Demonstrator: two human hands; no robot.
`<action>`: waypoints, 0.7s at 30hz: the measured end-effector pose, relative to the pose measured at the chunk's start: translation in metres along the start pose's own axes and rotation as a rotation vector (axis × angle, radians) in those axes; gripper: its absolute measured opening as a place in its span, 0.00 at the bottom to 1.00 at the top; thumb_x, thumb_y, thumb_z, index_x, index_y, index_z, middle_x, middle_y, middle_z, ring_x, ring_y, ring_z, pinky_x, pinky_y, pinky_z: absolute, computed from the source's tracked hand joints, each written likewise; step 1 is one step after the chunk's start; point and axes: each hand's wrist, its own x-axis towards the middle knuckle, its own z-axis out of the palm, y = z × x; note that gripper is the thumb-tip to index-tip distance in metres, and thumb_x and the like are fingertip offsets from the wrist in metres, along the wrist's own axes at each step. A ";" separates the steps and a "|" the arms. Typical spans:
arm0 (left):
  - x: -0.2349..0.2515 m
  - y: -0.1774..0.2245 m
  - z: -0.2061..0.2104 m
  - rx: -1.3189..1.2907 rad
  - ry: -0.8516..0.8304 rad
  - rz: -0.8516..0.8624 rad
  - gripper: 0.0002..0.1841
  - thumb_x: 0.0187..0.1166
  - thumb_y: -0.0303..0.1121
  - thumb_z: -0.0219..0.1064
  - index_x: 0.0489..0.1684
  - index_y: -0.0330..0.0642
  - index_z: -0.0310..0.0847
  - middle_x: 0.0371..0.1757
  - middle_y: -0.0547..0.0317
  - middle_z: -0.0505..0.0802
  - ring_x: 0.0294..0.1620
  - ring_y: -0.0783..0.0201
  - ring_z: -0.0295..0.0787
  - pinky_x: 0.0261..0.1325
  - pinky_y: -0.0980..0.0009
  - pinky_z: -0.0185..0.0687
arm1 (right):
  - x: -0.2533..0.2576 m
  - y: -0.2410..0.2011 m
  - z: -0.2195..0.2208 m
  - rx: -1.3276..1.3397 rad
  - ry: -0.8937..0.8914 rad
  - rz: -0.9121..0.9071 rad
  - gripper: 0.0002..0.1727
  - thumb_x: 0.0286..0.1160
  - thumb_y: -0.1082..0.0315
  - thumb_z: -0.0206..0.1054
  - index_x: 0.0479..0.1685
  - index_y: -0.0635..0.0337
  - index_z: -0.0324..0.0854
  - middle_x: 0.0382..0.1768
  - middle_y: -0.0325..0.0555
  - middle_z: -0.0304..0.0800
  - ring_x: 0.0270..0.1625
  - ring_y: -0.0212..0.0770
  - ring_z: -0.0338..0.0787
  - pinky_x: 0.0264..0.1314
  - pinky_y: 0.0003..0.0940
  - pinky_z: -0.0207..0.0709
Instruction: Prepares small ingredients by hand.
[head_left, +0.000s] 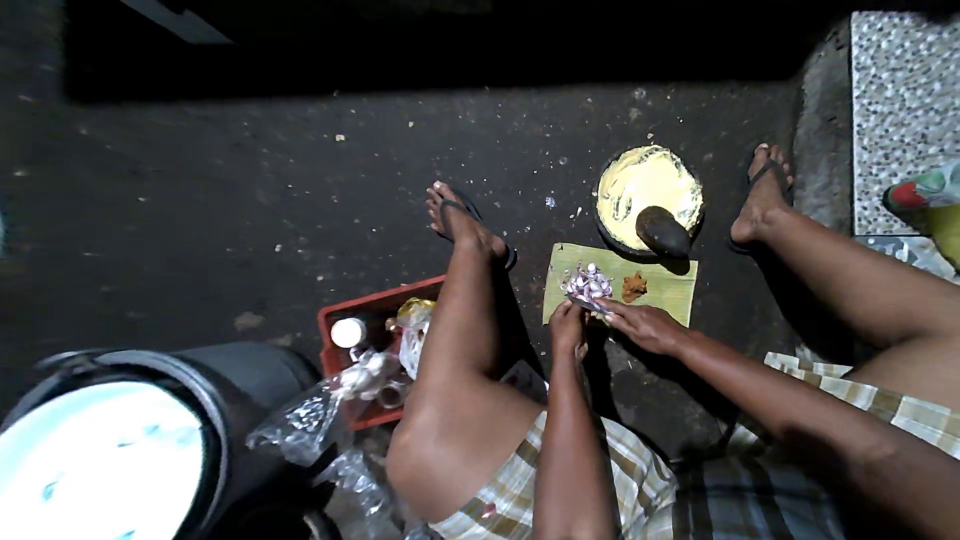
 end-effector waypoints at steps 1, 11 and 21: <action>0.000 0.000 0.001 -0.018 -0.001 -0.008 0.08 0.88 0.26 0.57 0.49 0.29 0.79 0.32 0.56 0.86 0.30 0.70 0.82 0.40 0.74 0.81 | -0.001 0.001 0.000 0.003 -0.001 0.003 0.31 0.95 0.42 0.38 0.93 0.35 0.58 0.68 0.59 0.88 0.70 0.63 0.87 0.74 0.68 0.72; -0.008 0.003 0.008 -0.048 -0.098 -0.081 0.11 0.84 0.18 0.56 0.60 0.23 0.74 0.41 0.50 0.85 0.37 0.67 0.83 0.47 0.72 0.84 | 0.027 0.006 -0.005 0.025 0.066 -0.014 0.29 0.95 0.45 0.42 0.91 0.38 0.62 0.62 0.61 0.91 0.66 0.65 0.88 0.71 0.70 0.73; -0.003 0.000 0.005 -0.076 0.004 -0.017 0.08 0.88 0.24 0.56 0.51 0.28 0.78 0.31 0.57 0.85 0.29 0.70 0.82 0.38 0.75 0.82 | -0.005 0.005 0.000 0.013 0.008 0.006 0.31 0.95 0.42 0.37 0.93 0.35 0.59 0.67 0.59 0.88 0.70 0.63 0.87 0.74 0.68 0.72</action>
